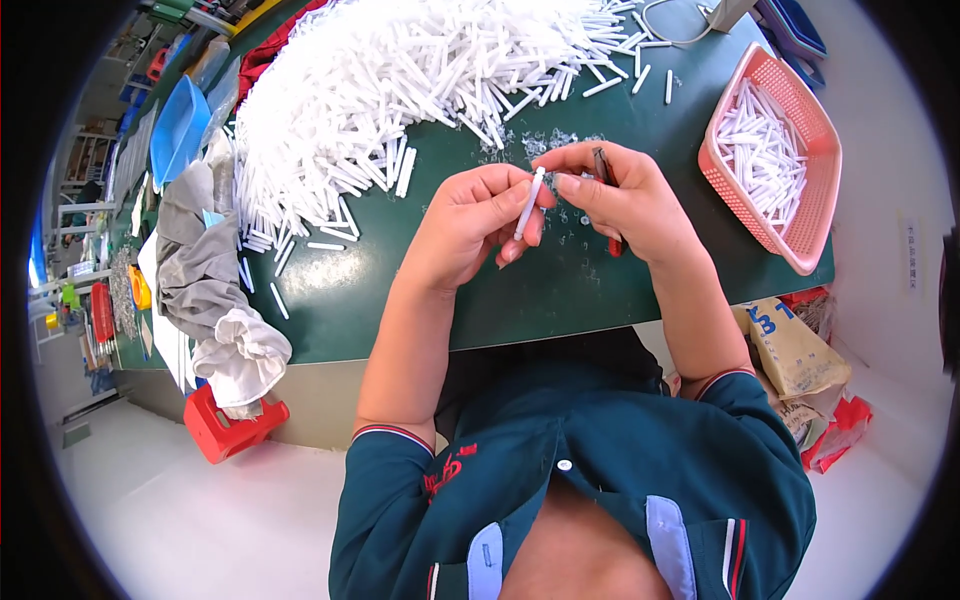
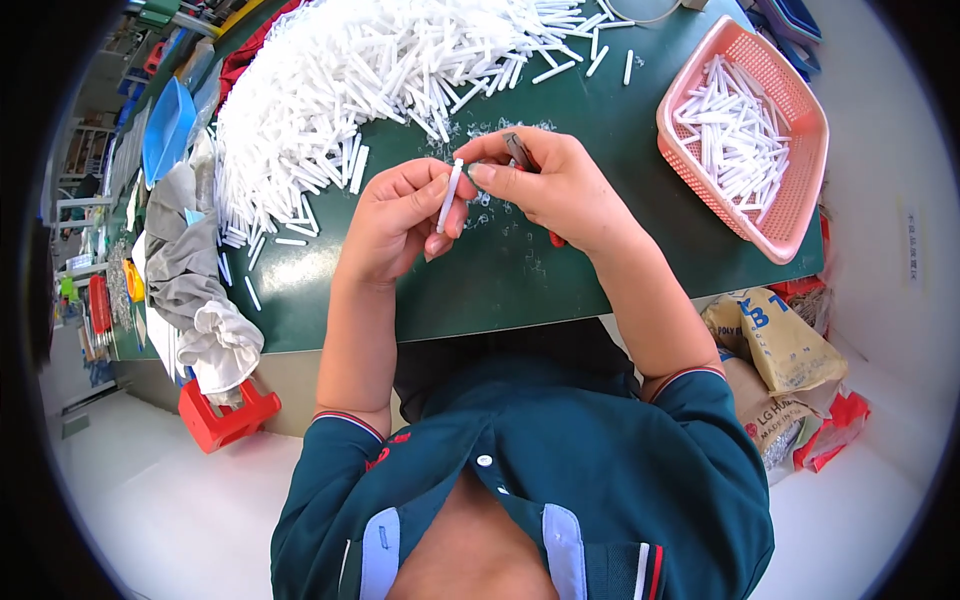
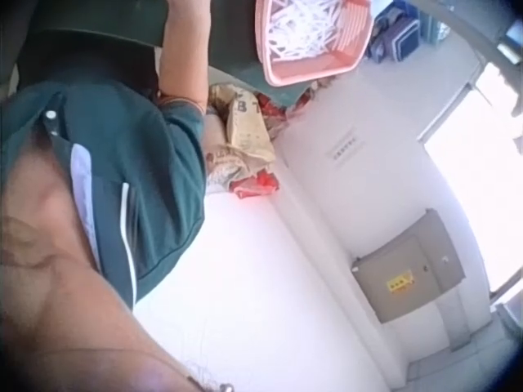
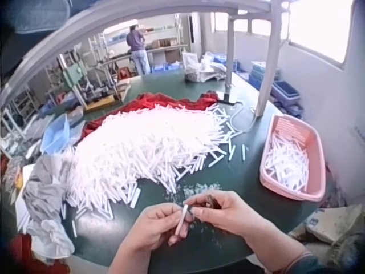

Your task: The person assembles small white plastic tubes by inserting components into them using pliers.

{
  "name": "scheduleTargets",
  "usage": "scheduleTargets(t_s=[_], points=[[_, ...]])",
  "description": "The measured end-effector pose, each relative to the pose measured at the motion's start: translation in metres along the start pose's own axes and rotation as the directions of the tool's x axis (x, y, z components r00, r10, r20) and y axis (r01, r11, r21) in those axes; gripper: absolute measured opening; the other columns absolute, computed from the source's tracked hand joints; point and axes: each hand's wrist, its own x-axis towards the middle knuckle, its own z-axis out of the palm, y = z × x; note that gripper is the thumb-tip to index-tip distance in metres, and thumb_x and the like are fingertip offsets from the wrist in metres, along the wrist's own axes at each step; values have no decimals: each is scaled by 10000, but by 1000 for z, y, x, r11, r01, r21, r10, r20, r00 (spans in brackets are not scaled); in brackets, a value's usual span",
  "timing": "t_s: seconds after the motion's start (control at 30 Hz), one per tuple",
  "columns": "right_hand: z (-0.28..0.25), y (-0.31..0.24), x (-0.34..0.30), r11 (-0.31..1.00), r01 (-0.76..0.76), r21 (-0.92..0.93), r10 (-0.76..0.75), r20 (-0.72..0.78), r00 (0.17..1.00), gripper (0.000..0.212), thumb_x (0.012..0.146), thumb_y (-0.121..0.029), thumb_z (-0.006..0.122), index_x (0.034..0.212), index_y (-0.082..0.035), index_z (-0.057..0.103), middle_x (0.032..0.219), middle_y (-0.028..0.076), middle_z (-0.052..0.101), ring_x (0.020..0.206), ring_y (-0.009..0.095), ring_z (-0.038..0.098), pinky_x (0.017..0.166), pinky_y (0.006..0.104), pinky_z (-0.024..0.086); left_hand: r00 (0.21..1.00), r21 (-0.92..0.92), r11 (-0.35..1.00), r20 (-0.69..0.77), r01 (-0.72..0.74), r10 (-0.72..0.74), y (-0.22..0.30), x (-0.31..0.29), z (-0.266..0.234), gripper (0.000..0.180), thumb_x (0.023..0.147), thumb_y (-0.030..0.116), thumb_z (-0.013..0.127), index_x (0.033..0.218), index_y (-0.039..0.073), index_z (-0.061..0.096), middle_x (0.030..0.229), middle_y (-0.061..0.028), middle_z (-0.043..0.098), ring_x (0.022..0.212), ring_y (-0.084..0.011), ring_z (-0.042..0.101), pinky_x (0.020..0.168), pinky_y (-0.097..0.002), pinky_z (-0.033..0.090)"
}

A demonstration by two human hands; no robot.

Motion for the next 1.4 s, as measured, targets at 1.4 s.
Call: scheduleTargets(t_s=[1.4], points=[[-43,-23,-16,730,526,-436,-602,-774,193,112,878,-36,628,976,15,612,713,19,571,492,10,415,407,164,299,575,754,25,-522,657,630,4,-2,-46,177,830,260,648,874,90,629,898,-71,631,818,-272,615,715,-384,470]])
